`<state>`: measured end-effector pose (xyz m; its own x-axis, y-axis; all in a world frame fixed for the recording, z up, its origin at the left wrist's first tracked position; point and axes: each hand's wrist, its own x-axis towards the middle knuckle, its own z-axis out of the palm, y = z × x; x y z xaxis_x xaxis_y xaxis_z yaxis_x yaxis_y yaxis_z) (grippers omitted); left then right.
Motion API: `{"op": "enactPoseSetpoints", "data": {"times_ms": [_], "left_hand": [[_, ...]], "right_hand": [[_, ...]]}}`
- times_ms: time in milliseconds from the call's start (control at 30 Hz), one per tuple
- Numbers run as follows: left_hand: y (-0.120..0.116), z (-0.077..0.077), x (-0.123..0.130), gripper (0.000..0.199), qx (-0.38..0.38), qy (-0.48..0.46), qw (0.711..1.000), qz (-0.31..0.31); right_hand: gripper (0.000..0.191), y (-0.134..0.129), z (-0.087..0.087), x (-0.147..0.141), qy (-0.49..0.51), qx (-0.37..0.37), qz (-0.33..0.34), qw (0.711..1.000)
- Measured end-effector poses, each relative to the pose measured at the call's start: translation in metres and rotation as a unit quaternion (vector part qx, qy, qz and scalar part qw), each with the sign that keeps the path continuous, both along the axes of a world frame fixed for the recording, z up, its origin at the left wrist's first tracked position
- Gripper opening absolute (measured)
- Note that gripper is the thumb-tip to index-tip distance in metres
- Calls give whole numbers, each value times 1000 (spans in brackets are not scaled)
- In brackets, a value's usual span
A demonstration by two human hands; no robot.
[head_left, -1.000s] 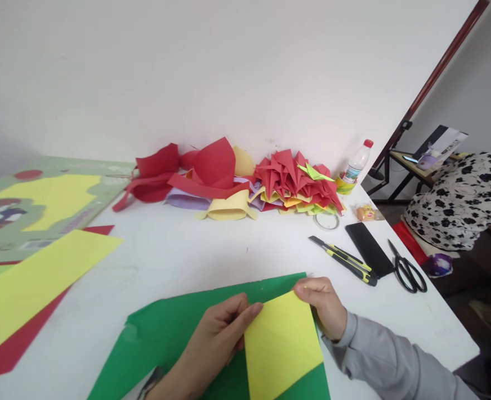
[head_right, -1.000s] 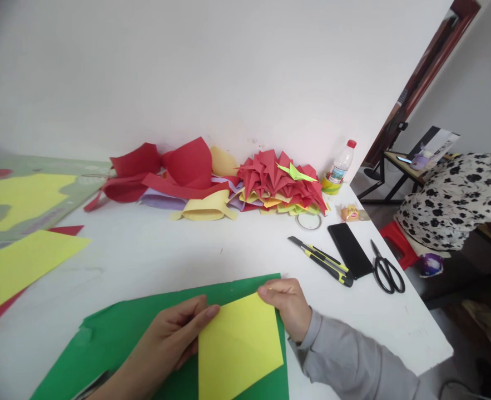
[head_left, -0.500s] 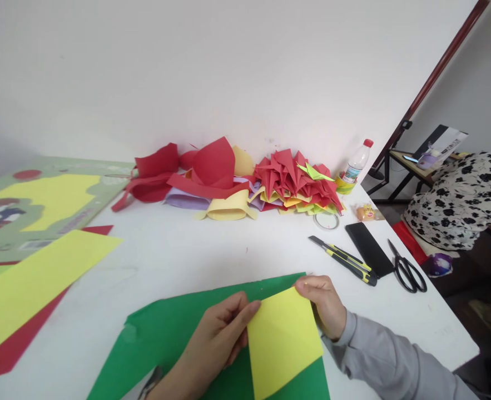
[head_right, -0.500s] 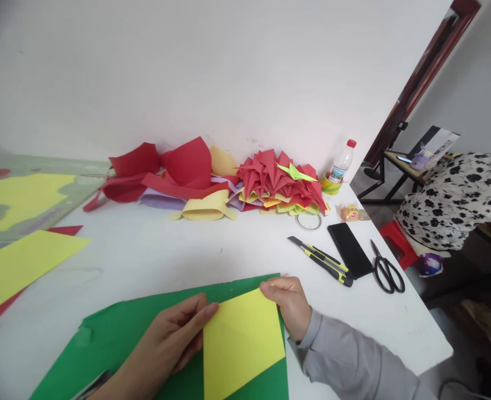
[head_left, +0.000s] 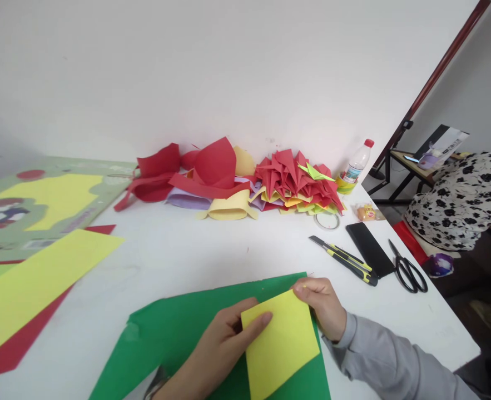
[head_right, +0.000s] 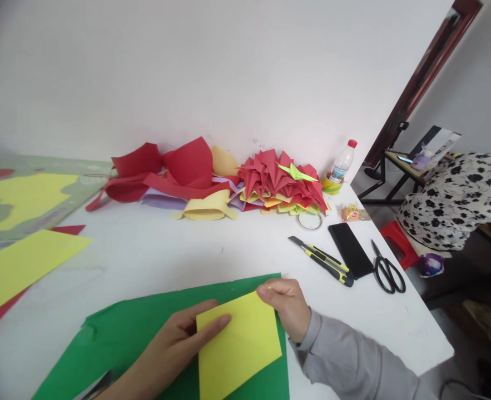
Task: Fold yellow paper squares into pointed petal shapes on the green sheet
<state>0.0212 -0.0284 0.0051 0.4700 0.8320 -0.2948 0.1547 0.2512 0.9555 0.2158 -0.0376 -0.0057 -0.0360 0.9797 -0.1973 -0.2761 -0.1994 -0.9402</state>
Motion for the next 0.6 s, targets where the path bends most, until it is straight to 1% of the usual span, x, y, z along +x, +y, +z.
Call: {"op": "enactPoseSetpoints", "data": {"times_ms": [100, 233, 467, 600], "left_hand": [[-1, 2, 0, 44, -9, 1, 1000, 4], [-1, 4, 2, 48, -11, 3, 1000, 9], [2, 8, 3, 56, -28, 28, 998, 41], [2, 7, 2, 57, -29, 43, 998, 44]], "right_hand": [[39, -1, 0, 0, -6, 9, 2, 1000], [37, 0, -2, 1, 20, 6, -15, 1000], [36, 1, -2, 1, 60, -35, -48, 996], [35, 1, -2, 0, 61, -33, -53, 996]]}}
